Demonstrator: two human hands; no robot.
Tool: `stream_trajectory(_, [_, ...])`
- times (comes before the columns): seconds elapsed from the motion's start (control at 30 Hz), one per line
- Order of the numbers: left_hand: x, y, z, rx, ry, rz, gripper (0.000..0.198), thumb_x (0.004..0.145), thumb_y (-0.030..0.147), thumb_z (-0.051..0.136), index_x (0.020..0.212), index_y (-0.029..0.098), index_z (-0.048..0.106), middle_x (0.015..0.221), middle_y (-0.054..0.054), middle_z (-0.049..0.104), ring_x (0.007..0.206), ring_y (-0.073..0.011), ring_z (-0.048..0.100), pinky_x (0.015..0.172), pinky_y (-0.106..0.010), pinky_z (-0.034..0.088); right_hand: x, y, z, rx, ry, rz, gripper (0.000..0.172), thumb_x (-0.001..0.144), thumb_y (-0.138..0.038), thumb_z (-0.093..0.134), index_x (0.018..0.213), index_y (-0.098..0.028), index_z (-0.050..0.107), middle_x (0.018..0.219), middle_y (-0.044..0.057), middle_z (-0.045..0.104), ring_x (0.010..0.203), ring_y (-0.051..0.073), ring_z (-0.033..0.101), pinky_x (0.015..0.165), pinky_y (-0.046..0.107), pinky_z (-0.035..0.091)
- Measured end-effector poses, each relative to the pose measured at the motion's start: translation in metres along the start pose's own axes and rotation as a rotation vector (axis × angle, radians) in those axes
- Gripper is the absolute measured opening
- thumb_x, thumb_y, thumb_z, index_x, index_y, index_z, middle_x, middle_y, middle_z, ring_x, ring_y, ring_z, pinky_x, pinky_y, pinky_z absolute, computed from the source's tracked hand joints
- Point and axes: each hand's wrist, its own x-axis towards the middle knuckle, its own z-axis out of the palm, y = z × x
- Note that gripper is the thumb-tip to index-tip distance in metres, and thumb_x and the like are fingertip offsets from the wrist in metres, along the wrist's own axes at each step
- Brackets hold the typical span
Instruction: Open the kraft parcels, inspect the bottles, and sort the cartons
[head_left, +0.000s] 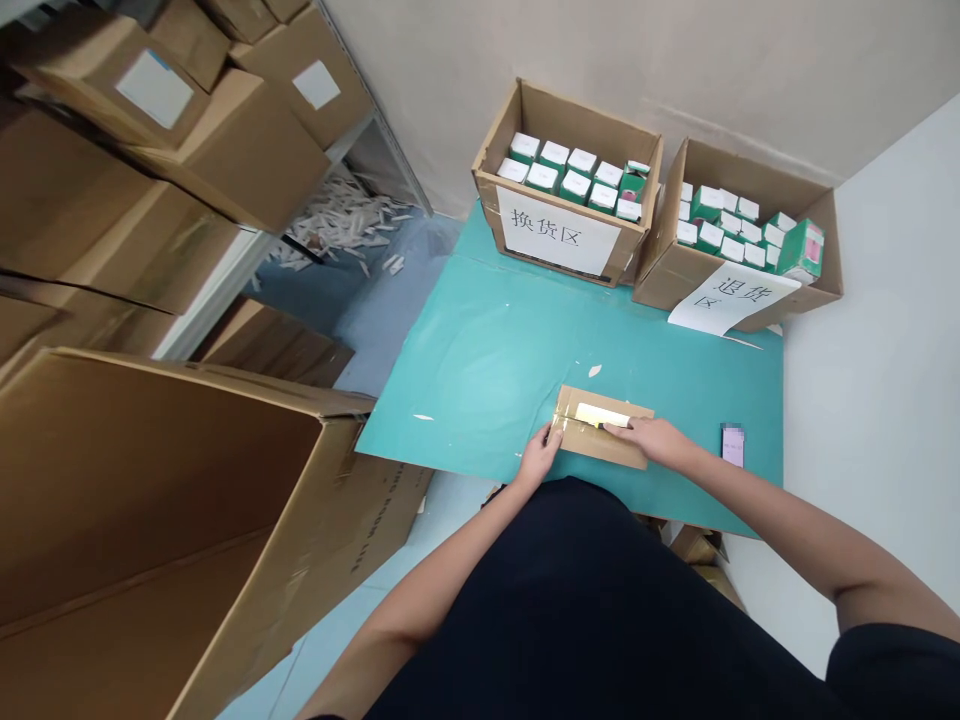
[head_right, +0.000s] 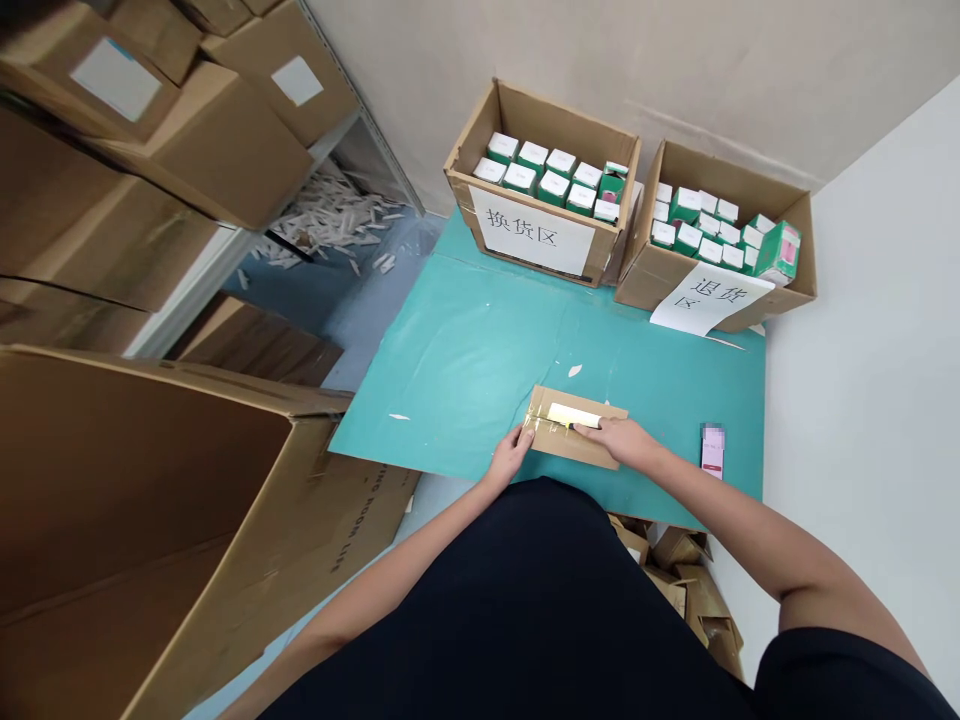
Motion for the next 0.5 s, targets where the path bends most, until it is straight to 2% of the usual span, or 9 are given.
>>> stream_trajectory(0.17, [-0.002, 0.005, -0.002, 0.025, -0.007, -0.016, 0.047, 0.091, 0.046, 0.058, 0.126, 0.018, 0.070, 0.128, -0.010, 0.073, 0.122, -0.0313, 0.065, 0.106, -0.042, 0.050, -0.009, 0.004, 0.008, 0.037, 0.037, 0.007, 0.062, 0.097, -0.009, 0.041, 0.152, -0.035, 0.046, 0.112, 0.008, 0.068, 0.095, 0.022, 0.064, 0.078, 0.029, 0.043])
stream_trajectory(0.37, [-0.002, 0.006, -0.003, 0.046, -0.013, -0.034, 0.047, 0.091, 0.047, 0.058, 0.125, 0.017, 0.070, 0.128, -0.010, 0.073, 0.122, -0.0304, 0.066, 0.106, -0.041, 0.050, -0.023, 0.014, 0.018, 0.090, 0.047, 0.033, 0.054, 0.098, -0.012, 0.041, 0.146, -0.035, 0.054, 0.117, 0.009, 0.069, 0.100, 0.024, 0.066, 0.079, 0.030, 0.044])
stream_trajectory(0.5, [-0.001, 0.004, -0.002, 0.059, -0.010, -0.020, 0.049, 0.092, 0.045, 0.056, 0.128, 0.014, 0.068, 0.131, -0.013, 0.071, 0.124, -0.0311, 0.065, 0.108, -0.042, 0.048, -0.035, 0.025, 0.027, 0.036, 0.024, 0.053, 0.062, 0.095, -0.006, 0.041, 0.148, -0.037, 0.053, 0.114, 0.008, 0.069, 0.096, 0.023, 0.066, 0.076, 0.029, 0.043])
